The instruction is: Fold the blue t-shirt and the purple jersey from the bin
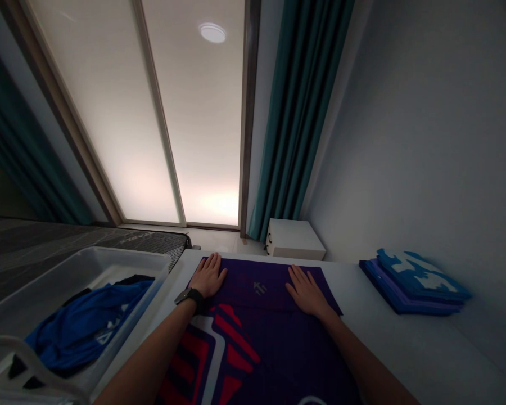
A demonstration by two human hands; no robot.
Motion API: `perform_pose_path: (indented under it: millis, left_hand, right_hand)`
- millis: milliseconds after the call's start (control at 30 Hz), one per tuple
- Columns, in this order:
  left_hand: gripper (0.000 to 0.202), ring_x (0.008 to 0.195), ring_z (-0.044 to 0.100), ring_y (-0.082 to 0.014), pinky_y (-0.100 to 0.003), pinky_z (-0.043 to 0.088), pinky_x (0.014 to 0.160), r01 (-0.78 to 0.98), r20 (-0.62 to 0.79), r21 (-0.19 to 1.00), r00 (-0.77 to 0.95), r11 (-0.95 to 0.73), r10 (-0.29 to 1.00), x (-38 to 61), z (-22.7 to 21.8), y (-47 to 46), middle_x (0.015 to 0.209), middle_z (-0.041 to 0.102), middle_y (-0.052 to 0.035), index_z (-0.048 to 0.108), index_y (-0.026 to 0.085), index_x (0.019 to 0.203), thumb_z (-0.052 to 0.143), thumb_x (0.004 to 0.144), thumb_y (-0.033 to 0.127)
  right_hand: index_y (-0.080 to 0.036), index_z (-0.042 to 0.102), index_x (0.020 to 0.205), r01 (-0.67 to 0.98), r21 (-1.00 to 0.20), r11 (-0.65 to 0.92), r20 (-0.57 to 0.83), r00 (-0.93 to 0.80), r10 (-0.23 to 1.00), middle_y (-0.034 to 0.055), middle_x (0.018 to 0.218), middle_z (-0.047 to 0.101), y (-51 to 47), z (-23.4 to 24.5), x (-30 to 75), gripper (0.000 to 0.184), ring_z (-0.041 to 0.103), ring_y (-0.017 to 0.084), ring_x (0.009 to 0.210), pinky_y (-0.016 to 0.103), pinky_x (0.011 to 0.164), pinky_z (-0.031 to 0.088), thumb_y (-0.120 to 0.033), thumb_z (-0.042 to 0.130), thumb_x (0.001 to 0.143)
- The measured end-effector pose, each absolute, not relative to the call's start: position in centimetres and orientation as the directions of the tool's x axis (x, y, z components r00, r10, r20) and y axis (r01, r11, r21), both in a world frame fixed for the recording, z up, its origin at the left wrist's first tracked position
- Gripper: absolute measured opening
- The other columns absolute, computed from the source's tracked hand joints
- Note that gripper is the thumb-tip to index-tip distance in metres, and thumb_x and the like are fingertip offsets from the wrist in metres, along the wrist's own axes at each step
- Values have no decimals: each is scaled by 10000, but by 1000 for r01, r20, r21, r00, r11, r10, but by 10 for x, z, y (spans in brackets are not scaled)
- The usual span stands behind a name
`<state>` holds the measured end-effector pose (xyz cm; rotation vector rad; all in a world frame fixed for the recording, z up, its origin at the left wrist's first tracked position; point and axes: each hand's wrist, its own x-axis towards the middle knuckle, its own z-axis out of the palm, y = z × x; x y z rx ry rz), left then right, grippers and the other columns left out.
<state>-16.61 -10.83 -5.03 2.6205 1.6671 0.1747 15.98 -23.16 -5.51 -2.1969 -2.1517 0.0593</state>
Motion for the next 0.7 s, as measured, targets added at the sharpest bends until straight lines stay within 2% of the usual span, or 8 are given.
perform_pose_path:
  millis: [700]
  left_hand:
    - [650, 1461, 193, -241, -430, 151, 1178, 903, 75, 67, 420, -425, 904, -163, -49, -96, 1564, 267, -127, 311, 66, 1484, 249, 971, 459]
  right_hand:
    - [-155, 237, 1519, 997, -77, -9, 4, 10, 1000, 73, 1586, 200, -218, -54, 167, 643, 127, 184, 1466, 431, 1185, 93, -498, 174, 979]
